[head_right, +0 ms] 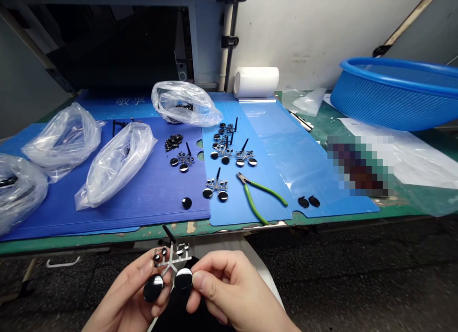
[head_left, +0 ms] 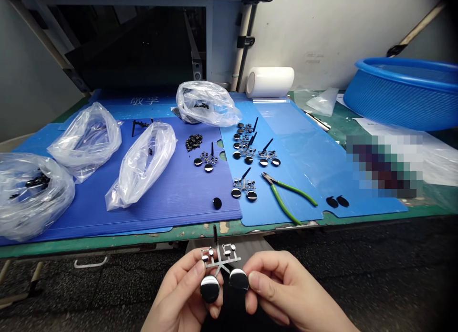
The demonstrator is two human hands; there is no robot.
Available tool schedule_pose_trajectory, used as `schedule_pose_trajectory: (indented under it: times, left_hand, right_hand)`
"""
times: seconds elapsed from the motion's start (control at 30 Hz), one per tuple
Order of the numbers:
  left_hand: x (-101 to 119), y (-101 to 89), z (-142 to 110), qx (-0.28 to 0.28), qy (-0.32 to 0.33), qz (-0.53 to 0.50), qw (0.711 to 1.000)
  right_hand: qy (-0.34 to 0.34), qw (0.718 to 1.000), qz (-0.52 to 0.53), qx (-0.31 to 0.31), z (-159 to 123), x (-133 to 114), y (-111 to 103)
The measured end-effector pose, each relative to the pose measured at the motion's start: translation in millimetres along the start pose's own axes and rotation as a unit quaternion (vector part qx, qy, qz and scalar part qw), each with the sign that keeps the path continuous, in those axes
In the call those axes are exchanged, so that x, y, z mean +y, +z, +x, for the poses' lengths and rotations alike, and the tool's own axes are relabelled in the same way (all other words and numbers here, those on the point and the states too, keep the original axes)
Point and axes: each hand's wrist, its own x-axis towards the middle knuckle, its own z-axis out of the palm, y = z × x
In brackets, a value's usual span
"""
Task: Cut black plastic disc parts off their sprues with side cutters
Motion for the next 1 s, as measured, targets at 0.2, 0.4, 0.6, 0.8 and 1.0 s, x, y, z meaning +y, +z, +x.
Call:
schedule_pose_trajectory:
  times: [0.2,0.4,0.6,0.8,1.0]
  left_hand:
    - [0.5,-0.3,1.9,0.001,-0.009,0.000,1.000]
    - [0.3,-2.9,4.6,0.020,-0.037,0.004,0.999]
    - [-1.1,-3.1,4.7,0.025,-0.035,0.014,0.999]
    - [-2.8,-1.3,0.3,0.038,-0.005,0.016,0.999]
    - [-2.2,-1.1,0.3,0.029,0.009,0.023,0.999]
  right_hand:
    - [0.001,1.000,-0.008,0.004,-0.2,0.0,1.1]
    - [0.000,1.000,0.002,0.002,0.5,-1.1,3.6]
    - [-0.002,1.000,-0.003,0.004,-0.4,-2.4,5.6]
    - [-0.001,1.000,-0.007,-0.011,-0.1,-0.1,2.9]
    - [-0.003,1.000,-0.020,-0.011,1.0,2.4,1.9]
